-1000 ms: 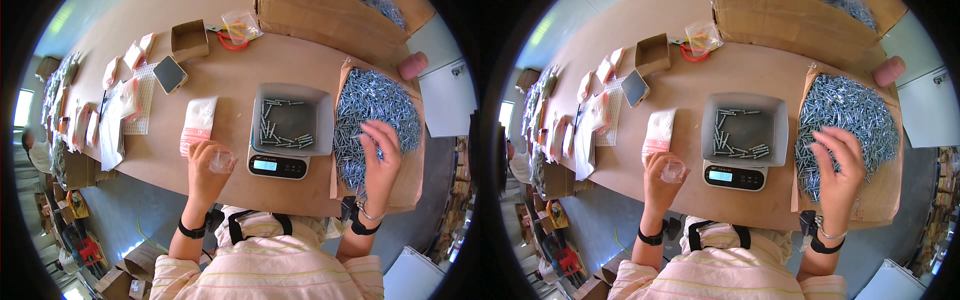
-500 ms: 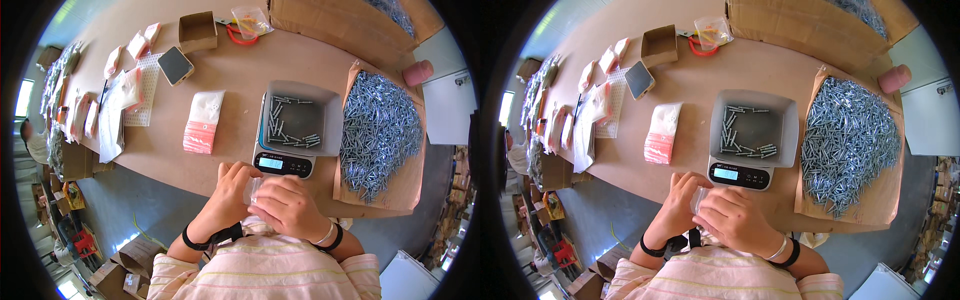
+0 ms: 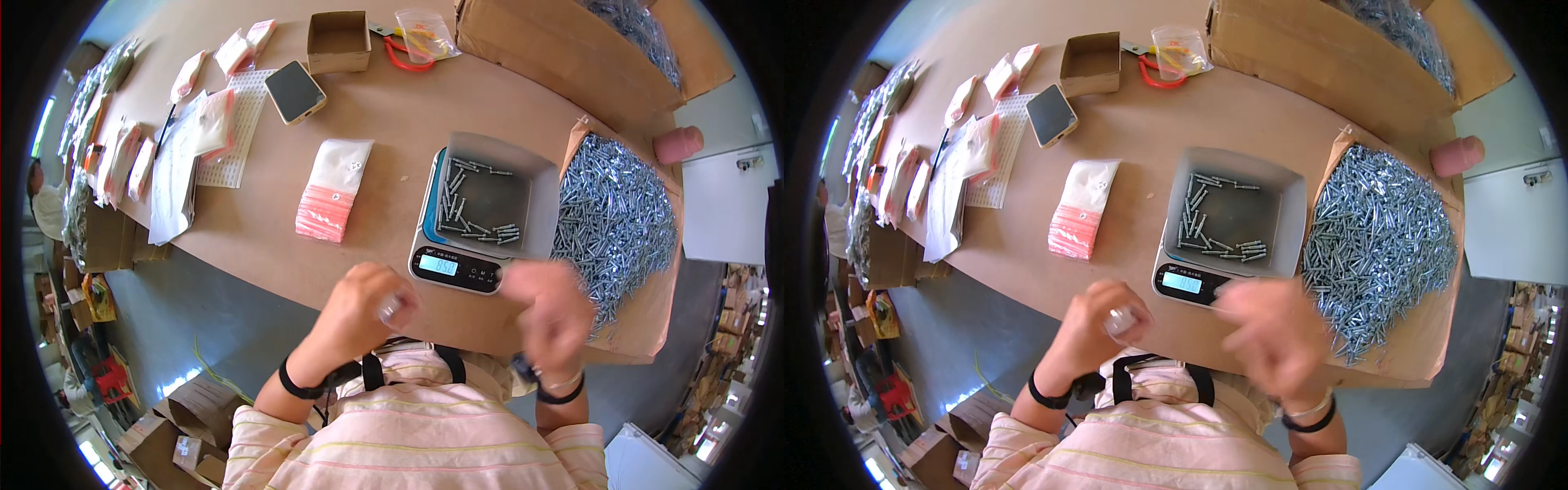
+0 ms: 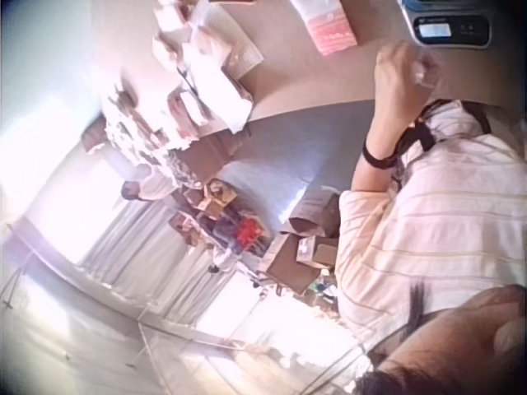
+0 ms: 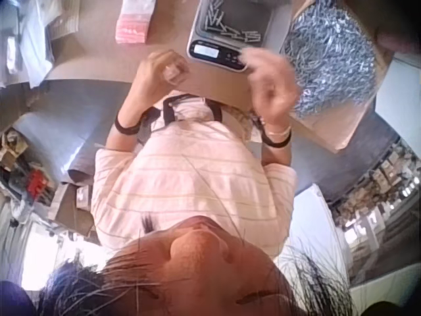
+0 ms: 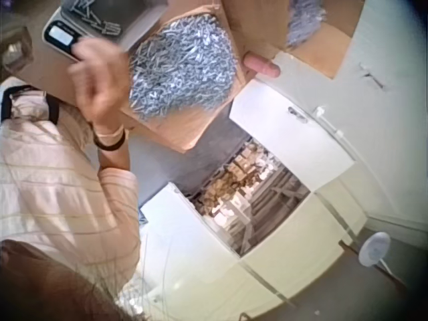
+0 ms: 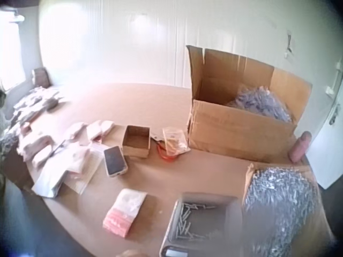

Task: Weighing groups of screws and placing them into small plastic bags.

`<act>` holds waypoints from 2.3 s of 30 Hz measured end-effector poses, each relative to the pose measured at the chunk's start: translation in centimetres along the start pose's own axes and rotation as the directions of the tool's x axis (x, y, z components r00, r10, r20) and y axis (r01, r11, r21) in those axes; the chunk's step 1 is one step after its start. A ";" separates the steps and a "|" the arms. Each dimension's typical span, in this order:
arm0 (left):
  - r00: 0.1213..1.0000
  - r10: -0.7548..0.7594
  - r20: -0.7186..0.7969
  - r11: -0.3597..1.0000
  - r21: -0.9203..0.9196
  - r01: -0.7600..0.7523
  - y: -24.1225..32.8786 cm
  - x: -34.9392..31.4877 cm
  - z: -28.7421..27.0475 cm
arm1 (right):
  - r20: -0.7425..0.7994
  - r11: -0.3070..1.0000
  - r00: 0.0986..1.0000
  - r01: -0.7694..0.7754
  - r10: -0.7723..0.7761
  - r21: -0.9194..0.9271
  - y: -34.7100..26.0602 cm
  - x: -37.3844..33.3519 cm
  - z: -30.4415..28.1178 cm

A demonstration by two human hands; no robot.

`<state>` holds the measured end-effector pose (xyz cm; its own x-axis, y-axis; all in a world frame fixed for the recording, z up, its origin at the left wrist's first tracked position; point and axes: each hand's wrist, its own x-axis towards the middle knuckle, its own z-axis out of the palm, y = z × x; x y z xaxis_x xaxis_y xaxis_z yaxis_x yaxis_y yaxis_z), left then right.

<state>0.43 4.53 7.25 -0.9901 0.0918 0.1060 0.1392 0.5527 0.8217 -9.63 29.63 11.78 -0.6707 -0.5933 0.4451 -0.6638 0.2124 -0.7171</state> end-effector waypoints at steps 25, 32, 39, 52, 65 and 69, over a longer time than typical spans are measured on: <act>0.822 -0.231 -0.521 0.968 -0.034 0.251 -3.6 6.2 3.2 | -0.010 0.934 0.999 0.026 -0.032 -0.357 -2.9 8.4 2.6; 0.808 -0.331 -0.487 0.940 -0.095 0.328 -2.8 6.1 2.5 | 0.042 0.878 0.981 0.187 -0.188 -0.441 -4.2 9.5 4.1; 0.810 -0.319 -0.492 0.948 -0.185 0.261 -3.0 6.1 2.3 | 0.066 0.870 0.972 0.230 -0.224 -0.437 -4.3 8.5 4.1; 0.789 -0.330 -0.518 0.890 -0.450 0.077 -5.0 4.8 3.1 | 0.117 0.758 0.900 0.419 -0.420 -0.501 -1.4 4.0 2.1; 0.866 -0.356 -0.351 0.845 -0.517 0.137 -6.1 1.1 2.8 | -0.985 0.587 0.158 -0.805 0.076 -0.084 6.4 -18.1 -16.3; 0.893 -0.289 -0.344 0.871 -0.483 0.096 -6.0 0.5 3.3 | -0.918 0.085 0.396 -0.914 -0.033 -0.397 6.5 -22.6 -14.5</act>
<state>-0.80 4.03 0.52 -0.9305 -0.3630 0.0497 0.0180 0.0903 0.9958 -3.64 55.71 4.84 -0.5477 0.4707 0.6917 0.4253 0.8686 -0.2543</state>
